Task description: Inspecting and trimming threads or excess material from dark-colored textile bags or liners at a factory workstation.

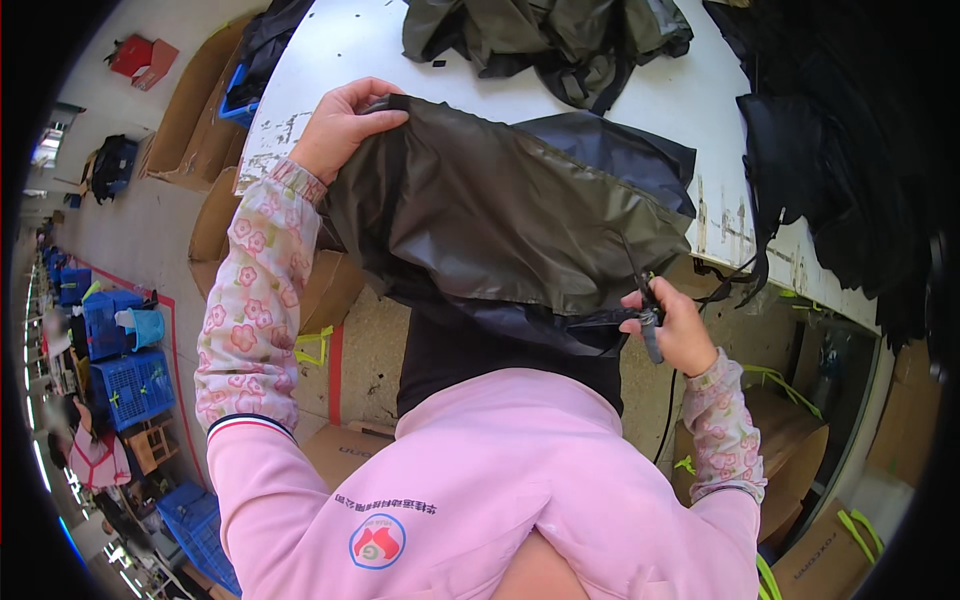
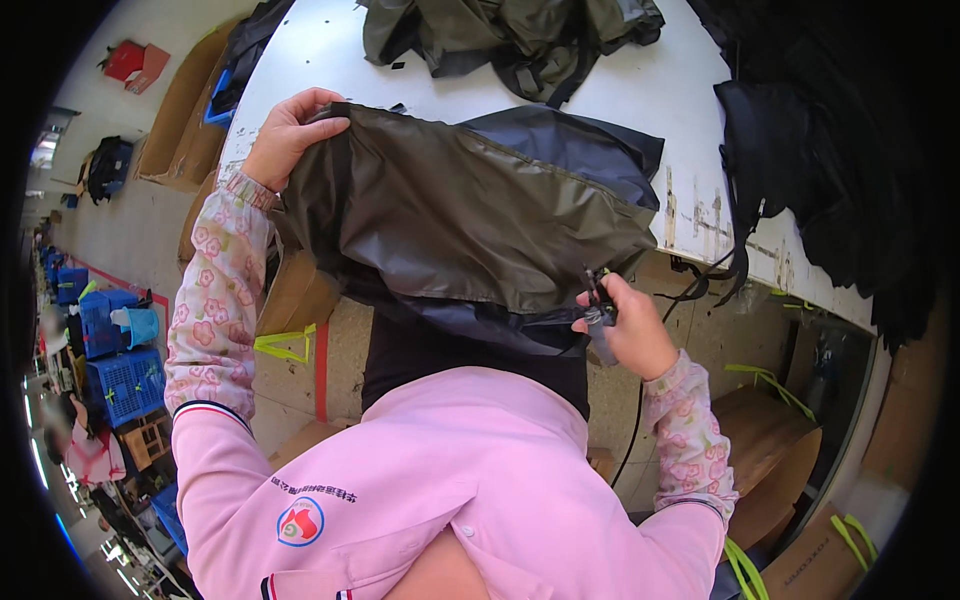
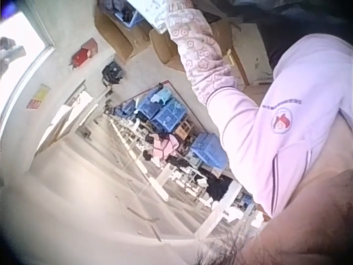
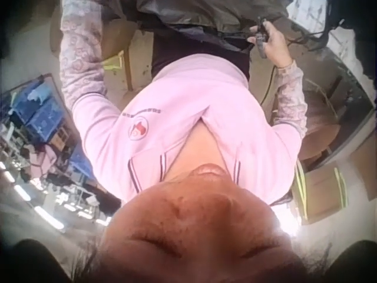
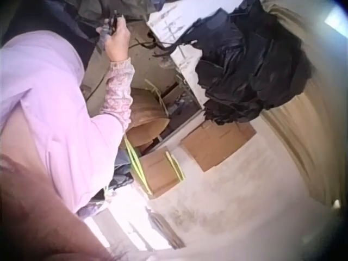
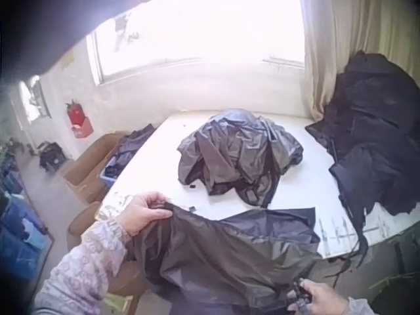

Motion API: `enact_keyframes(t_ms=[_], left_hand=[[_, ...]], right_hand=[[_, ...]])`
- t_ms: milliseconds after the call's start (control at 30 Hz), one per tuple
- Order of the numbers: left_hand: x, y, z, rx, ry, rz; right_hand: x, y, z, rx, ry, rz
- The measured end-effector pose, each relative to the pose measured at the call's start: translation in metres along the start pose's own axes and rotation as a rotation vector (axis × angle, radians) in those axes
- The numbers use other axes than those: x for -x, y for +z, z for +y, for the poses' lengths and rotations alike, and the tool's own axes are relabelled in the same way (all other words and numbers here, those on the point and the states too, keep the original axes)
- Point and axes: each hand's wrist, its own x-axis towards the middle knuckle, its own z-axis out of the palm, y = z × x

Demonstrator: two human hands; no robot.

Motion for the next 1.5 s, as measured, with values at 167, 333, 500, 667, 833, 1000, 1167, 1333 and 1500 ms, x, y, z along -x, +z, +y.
enact_keyframes(t_ms=[167,333,500,667,833,1000,1167,1333,1500], left_hand=[[0.009,0.032,-0.005,-1.196,0.782,0.455],[0.074,0.099,-0.041,-0.979,0.796,-0.226],[0.105,0.124,-0.081,-1.053,0.596,-0.409],[0.128,0.112,-0.104,-1.103,0.590,-0.198],[0.142,0.072,-0.122,-1.112,0.450,0.163],[0.158,0.049,-0.151,-0.934,0.287,0.530],[0.165,0.036,-0.170,0.231,-0.284,0.302],[0.169,0.044,-0.134,0.836,-0.094,0.176],[0.169,0.040,-0.086,1.023,-0.172,0.034]], right_hand=[[0.008,0.046,0.049,0.159,-0.065,0.195],[0.004,0.069,0.065,0.288,-0.080,0.295],[0.008,0.066,0.066,0.250,-0.089,0.292],[0.023,0.055,0.073,0.216,-0.091,0.357],[0.030,0.045,0.089,0.241,-0.090,0.414],[0.027,0.038,0.102,0.139,-0.066,0.464],[0.023,0.035,0.103,0.142,-0.035,0.477],[0.018,0.030,0.095,0.012,0.011,0.456],[0.010,0.023,0.087,0.113,-0.113,0.504]])
